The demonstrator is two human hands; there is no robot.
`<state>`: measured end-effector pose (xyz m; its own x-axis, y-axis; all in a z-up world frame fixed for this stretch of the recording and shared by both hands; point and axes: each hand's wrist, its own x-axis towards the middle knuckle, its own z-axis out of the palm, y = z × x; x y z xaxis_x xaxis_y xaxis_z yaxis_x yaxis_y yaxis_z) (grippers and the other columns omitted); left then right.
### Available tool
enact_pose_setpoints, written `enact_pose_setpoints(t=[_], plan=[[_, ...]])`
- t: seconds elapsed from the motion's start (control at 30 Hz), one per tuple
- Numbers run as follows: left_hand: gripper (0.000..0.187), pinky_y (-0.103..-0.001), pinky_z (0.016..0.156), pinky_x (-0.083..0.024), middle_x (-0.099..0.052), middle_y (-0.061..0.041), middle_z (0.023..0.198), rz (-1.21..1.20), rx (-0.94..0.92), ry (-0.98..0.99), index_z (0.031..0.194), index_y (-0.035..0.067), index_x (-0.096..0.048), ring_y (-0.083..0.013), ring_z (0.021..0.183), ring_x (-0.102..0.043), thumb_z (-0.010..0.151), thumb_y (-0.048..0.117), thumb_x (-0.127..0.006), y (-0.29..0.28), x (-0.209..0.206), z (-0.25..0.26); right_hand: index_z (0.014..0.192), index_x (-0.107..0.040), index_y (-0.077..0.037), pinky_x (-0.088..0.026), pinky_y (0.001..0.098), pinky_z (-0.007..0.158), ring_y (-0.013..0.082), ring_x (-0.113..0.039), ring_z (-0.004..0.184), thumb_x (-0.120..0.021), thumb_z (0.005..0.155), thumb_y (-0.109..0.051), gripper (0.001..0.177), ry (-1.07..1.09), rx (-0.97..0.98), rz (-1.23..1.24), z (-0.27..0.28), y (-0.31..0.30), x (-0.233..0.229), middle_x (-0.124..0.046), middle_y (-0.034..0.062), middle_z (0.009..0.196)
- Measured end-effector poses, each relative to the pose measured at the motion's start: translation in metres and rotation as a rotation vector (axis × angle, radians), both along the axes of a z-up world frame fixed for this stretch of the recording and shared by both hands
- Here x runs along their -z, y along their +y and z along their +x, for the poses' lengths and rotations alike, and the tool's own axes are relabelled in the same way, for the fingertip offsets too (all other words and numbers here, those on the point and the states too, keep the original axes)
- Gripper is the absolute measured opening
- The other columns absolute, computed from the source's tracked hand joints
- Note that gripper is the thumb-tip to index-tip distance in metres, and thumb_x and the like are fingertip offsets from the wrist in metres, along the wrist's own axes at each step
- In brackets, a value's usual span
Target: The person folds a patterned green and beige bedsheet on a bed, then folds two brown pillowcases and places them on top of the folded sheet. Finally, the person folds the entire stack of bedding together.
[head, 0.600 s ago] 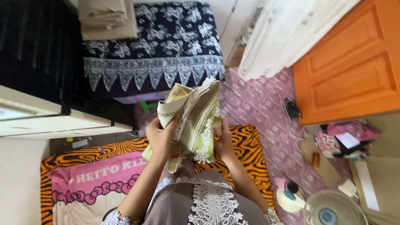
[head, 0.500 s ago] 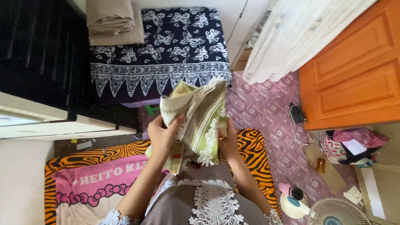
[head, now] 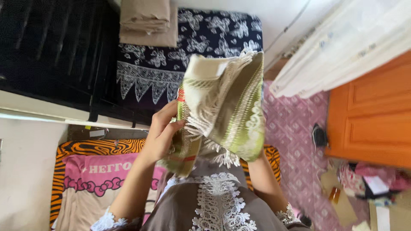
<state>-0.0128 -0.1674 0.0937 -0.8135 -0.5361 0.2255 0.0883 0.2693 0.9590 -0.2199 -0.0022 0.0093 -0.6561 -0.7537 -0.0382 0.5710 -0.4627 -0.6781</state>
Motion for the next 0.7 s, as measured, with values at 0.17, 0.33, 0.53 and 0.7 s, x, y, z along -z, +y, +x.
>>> enact_pose_setpoints(t=[0.17,0.33,0.53,0.7], plan=[[0.054,-0.044,0.116,-0.037,-0.052,-0.024,0.142,-0.24,0.067,-0.009,0.133,-0.005,-0.062,-0.0379,0.134,-0.05,0.09,0.027,-0.066,-0.045,-0.027,-0.021,0.125,-0.058,0.0,-0.056,0.0318,0.084,0.0156,-0.066,0.097,-0.065,0.1,-0.011,0.029,-0.058,-0.019,-0.054,-0.047,-0.063,0.002,-0.067,0.0089,0.112],[0.08,-0.046,0.116,-0.034,-0.042,-0.031,0.154,-0.361,-0.012,-0.179,0.149,-0.001,-0.049,-0.0416,0.143,-0.043,0.082,0.031,-0.078,-0.096,-0.016,-0.069,0.127,-0.056,0.001,-0.054,0.0327,0.086,0.0169,-0.065,0.098,-0.066,0.099,-0.013,0.033,-0.08,-0.08,-0.081,-0.096,-0.14,0.025,-0.066,0.01,0.114],[0.069,-0.034,0.106,-0.05,-0.061,-0.015,0.145,-0.172,-0.293,-0.06,0.151,0.007,-0.049,-0.0223,0.131,-0.058,0.088,0.011,-0.076,-0.155,-0.006,-0.111,0.128,-0.054,0.001,-0.053,0.0337,0.088,0.0183,-0.065,0.101,-0.067,0.097,-0.015,0.037,-0.09,-0.11,-0.053,-0.158,-0.217,0.052,-0.066,0.0113,0.117],[0.037,-0.028,0.091,-0.058,-0.076,-0.009,0.12,-0.3,-0.518,-0.093,0.133,0.004,-0.068,-0.0142,0.106,-0.072,0.097,0.008,-0.077,-0.23,-0.006,-0.129,0.13,-0.053,0.001,-0.052,0.0345,0.09,0.0195,-0.064,0.103,-0.068,0.096,-0.017,0.041,-0.116,-0.011,0.035,-0.205,-0.237,0.09,-0.065,0.0124,0.118]])
